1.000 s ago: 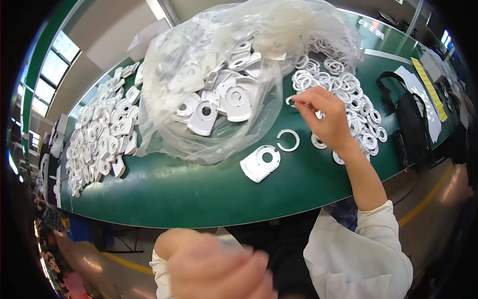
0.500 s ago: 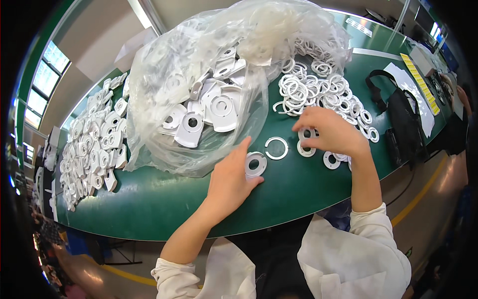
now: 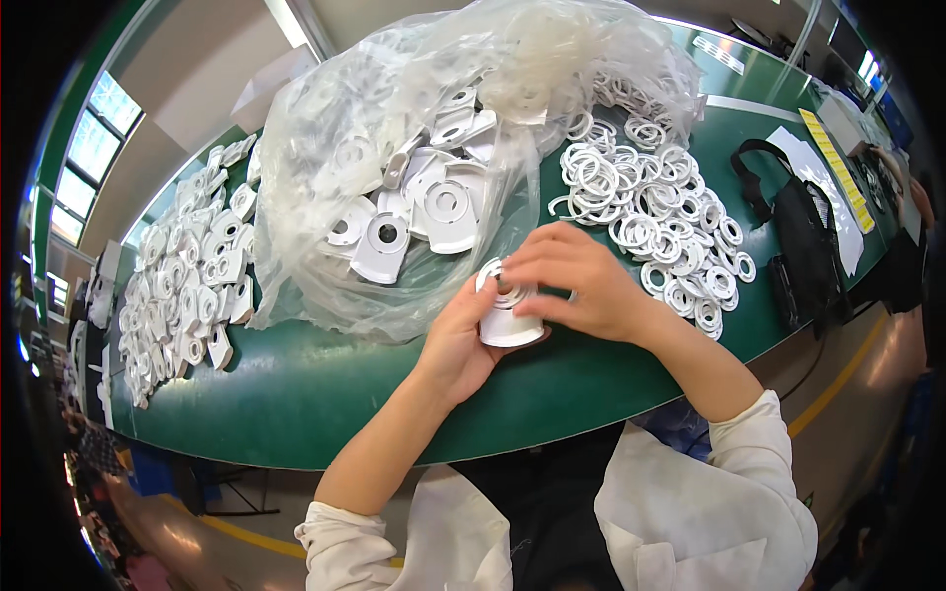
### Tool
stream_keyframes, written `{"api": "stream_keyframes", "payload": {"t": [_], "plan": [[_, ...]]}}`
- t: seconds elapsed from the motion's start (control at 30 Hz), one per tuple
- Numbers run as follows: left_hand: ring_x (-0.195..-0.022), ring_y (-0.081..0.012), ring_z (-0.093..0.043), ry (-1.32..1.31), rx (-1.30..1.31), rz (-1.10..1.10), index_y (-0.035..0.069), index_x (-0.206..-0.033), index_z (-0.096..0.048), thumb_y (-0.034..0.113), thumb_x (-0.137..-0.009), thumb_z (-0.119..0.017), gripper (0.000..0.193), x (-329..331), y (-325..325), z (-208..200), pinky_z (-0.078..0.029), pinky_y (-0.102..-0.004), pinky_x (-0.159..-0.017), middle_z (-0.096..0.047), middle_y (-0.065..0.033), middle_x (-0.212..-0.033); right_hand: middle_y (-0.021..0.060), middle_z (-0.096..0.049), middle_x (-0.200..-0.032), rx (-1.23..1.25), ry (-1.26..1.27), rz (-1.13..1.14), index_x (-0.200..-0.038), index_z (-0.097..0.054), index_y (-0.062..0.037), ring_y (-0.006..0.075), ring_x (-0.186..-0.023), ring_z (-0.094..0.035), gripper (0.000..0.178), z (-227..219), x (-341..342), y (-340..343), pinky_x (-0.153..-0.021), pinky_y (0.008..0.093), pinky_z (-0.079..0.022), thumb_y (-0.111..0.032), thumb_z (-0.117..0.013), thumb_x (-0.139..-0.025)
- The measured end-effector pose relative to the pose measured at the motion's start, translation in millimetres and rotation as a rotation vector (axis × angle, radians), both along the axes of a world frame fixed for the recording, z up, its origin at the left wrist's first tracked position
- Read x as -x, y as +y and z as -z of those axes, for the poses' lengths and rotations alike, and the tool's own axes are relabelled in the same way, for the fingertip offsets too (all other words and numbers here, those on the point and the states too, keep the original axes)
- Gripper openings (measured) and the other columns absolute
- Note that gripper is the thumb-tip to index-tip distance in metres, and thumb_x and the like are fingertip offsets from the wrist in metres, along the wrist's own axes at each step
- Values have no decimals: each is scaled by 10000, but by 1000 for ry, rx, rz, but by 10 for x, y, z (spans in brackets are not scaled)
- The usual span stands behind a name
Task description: Assembling small white plastic components on a production line by fitting rings onto base parts.
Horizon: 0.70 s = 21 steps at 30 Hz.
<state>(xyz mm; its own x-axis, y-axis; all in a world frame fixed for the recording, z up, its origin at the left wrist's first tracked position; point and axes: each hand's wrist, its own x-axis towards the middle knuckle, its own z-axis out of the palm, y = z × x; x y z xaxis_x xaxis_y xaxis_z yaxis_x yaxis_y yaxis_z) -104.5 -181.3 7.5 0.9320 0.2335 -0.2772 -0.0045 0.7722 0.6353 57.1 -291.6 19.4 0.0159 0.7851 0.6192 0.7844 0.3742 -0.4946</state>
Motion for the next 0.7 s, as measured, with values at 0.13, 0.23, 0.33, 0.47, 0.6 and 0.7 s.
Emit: {"api": "stream_keyframes", "payload": {"t": [0.13,0.23,0.33,0.47,0.6,0.7], "plan": [[-1030,-242,-637,-59,-136,-67,45,-1252,-445,220,-998,-483,311,25,74,73,-539,-380,-877,-605,-108,-1170,106,-673,-958,15,118,218,-976,-692,-33,278,-903,-619,178,-45,-18,40,-818,362,-472,-44,-696,-798],[-991,-271,-660,-168,-79,-99,38,-1269,-440,193,-987,-503,328,-24,107,189,-559,-389,-839,-610,-147,-1186,148,-650,-956,119,-109,242,-973,-661,-4,334,-939,-604,207,63,-89,42,-845,386,-460,-16,-679,-767],[-875,-235,-683,-157,-125,-191,21,-1201,-455,134,-974,-496,256,-159,107,205,-579,-350,-756,-637,-131,-1072,163,-589,-1090,355,-154,177,-1044,-620,16,339,-1043,-558,220,63,-59,-55,-915,382,-435,-38,-628,-831],[-745,-236,-682,-275,-295,-342,1,-1121,-449,125,-969,-500,203,-235,126,249,-575,-356,-651,-645,-151,-910,121,-600,-942,472,-43,170,-976,-610,50,215,-768,-592,117,149,-107,-5,-693,299,-463,-6,-592,-875],[-753,-265,-687,-221,-283,-415,-11,-1157,-444,115,-953,-482,242,-403,73,547,-589,-414,-605,-645,-146,-885,95,-592,-846,363,-204,74,-935,-605,34,183,-685,-565,87,339,-317,66,-641,284,-446,-36,-601,-883],[-731,-326,-689,-198,-241,-401,0,-1095,-499,138,-954,-457,201,-467,-3,622,-590,-507,-577,-639,-164,-884,77,-590,-816,241,-168,98,-919,-603,8,164,-692,-554,79,460,-460,131,-636,274,-436,-68,-597,-900]]}}
